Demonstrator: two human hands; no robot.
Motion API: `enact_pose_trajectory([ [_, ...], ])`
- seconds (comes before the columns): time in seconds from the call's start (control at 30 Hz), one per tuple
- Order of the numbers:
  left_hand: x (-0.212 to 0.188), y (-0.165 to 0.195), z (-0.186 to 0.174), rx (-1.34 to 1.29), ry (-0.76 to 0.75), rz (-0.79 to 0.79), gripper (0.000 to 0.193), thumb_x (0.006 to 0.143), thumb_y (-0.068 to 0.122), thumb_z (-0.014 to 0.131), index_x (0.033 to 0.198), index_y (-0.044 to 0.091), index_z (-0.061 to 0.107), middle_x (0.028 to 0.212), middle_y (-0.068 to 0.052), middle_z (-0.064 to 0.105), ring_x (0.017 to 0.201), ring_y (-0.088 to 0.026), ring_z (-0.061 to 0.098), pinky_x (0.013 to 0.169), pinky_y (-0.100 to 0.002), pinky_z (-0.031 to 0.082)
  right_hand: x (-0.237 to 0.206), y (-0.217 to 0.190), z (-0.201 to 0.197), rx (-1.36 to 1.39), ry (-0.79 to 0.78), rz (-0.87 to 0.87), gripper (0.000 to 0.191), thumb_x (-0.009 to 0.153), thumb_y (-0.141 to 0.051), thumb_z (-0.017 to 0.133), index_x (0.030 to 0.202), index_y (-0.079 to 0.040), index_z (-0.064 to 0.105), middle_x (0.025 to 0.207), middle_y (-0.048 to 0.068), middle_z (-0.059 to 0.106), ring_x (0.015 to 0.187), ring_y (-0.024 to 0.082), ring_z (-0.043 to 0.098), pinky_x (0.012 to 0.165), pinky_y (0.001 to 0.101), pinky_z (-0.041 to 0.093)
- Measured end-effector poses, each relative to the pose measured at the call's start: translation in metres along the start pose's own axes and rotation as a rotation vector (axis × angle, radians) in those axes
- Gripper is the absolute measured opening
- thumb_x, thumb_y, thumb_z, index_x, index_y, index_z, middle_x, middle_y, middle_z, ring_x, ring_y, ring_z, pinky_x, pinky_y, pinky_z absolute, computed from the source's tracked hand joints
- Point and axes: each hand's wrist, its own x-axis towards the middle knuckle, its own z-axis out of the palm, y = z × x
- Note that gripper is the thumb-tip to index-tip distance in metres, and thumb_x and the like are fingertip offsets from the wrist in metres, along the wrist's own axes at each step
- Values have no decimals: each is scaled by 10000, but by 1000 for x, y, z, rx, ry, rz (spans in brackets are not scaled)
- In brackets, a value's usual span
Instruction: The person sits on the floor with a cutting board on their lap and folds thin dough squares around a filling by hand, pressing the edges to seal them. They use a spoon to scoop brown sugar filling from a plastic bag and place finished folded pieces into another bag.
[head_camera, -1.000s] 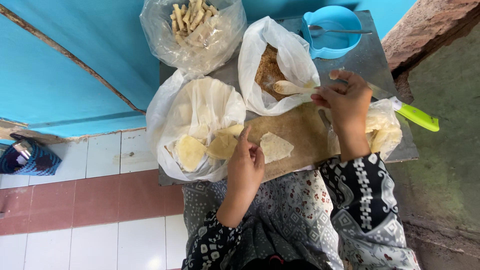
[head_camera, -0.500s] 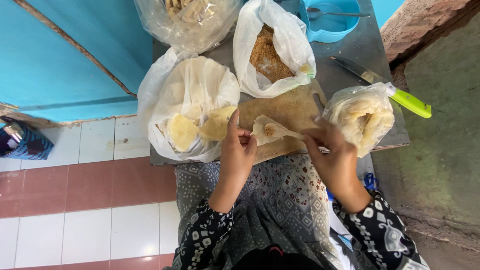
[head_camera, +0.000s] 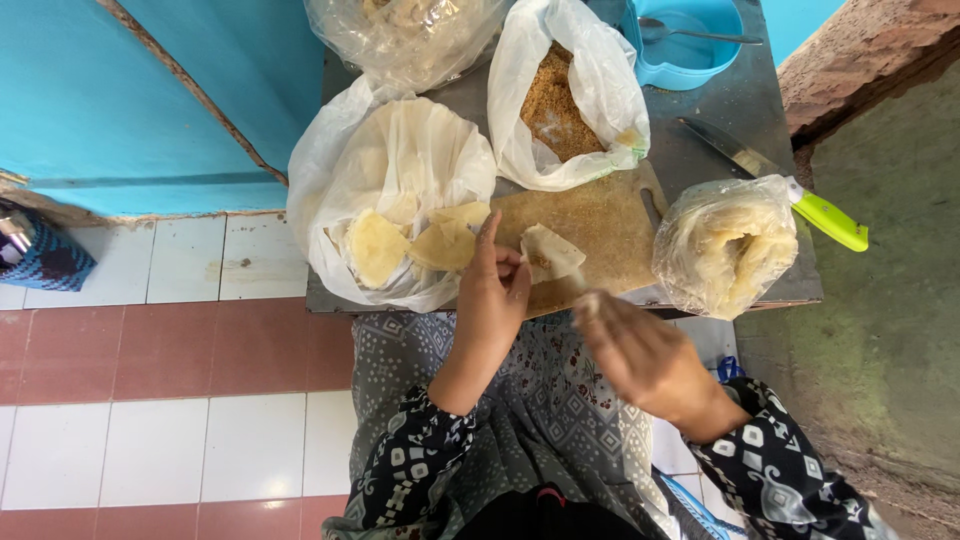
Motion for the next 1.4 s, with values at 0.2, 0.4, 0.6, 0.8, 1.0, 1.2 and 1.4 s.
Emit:
enact_pose_trajectory([
  [0.2,-3,4,6,107,-42,126,681,975,21,649,1586,41,349,979,-55,735,867,-226,742,780,-341,586,-14,34,35,76,264,643,401,1094,-11,642,1460,62,493,1027,125,741,785,213,720,654,349,607],
  [0.4,-1,1,4,252,-20,272,720,913,26,724,1555,71,401,936,-37,693,853,-244,690,785,-380,563,23,26,44,-194,218,508,548,920,47,662,1440,71,490,1078,172,698,929,313,675,830,438,554],
  [0.6,1,3,-2,198,-83,99,746,876,5,742,1542,82,413,1043,-69,659,726,-200,649,697,-348,561,65,5,53,298,35,729,706,844,-41,740,1466,85,430,892,120,695,847,327,666,764,453,537],
  [0.8,1,2,-6,178,-106,214,736,910,19,729,1555,70,379,1015,-53,694,759,-220,643,705,-365,545,68,8,51,754,101,921,777,897,48,644,1585,1,286,968,95,677,866,175,699,784,301,578],
  [1.0,2,-1,-4,211,-89,255,717,942,25,708,1575,93,377,996,-28,705,836,-223,671,753,-377,555,70,12,60,1027,143,868,847,907,111,645,1632,-57,241,1070,62,605,950,120,649,810,239,556],
  [1.2,7,5,-4,212,-117,142,746,889,29,735,1546,104,389,1046,-46,687,785,-223,648,723,-372,553,72,19,63,1016,37,721,909,882,95,714,1646,-113,267,1021,40,577,892,102,603,752,242,534],
  [1.4,11,4,-12,319,-133,381,710,908,20,717,1549,89,420,1011,-23,698,888,-240,646,822,-398,536,65,28,53,594,29,395,823,868,-16,772,1589,-124,389,1055,-20,712,1045,215,665,945,390,502],
])
